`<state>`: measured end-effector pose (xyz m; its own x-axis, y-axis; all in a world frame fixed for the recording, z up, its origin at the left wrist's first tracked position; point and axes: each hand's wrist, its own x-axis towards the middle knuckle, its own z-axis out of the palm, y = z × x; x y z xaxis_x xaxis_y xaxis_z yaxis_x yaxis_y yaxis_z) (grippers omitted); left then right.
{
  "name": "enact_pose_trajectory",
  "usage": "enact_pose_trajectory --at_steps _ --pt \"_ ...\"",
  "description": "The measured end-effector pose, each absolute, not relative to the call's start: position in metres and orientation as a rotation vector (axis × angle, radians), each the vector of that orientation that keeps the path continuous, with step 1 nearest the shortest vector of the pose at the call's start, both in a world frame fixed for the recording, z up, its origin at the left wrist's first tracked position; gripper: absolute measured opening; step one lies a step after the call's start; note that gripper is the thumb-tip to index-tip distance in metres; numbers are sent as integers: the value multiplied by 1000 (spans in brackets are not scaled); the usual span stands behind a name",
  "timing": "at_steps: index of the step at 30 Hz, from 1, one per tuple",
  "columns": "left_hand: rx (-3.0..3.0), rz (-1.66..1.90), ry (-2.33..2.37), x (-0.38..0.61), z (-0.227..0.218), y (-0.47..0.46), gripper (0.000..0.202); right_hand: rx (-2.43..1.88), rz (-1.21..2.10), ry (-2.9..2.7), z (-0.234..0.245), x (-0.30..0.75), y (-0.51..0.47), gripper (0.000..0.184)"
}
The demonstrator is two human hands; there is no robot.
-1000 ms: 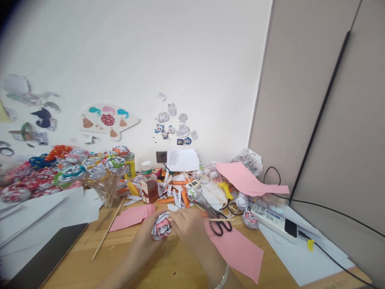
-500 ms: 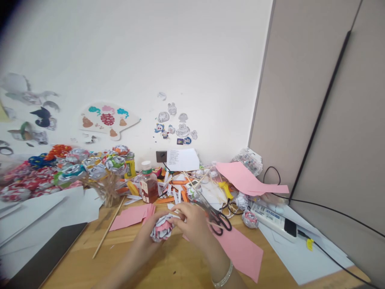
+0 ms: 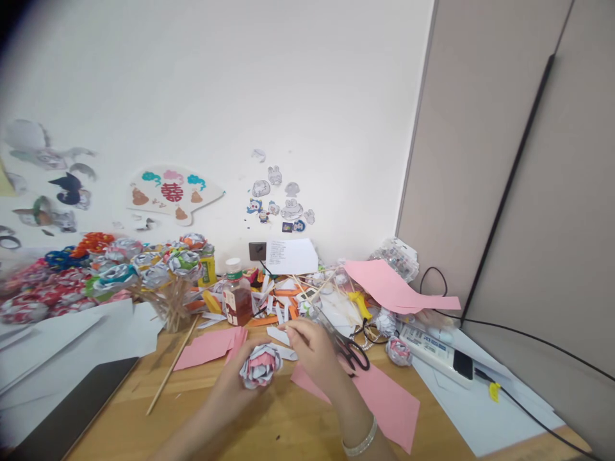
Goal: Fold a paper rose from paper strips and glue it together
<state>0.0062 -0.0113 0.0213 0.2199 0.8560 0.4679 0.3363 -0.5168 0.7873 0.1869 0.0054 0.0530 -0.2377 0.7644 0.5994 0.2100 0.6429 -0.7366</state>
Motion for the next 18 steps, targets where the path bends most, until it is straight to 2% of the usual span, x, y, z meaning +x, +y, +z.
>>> enact_pose_trajectory --at_steps 4,8,18 --pt "1952 1239 1112 7 21 -11 45 -850 462 -1822 49 185 2 22" --pt "2000 1190 1066 9 21 -10 39 -706 233 -2029 48 179 0 17" --pt "2162 1075 1059 11 27 -12 33 -678 54 -2143 46 177 3 20"
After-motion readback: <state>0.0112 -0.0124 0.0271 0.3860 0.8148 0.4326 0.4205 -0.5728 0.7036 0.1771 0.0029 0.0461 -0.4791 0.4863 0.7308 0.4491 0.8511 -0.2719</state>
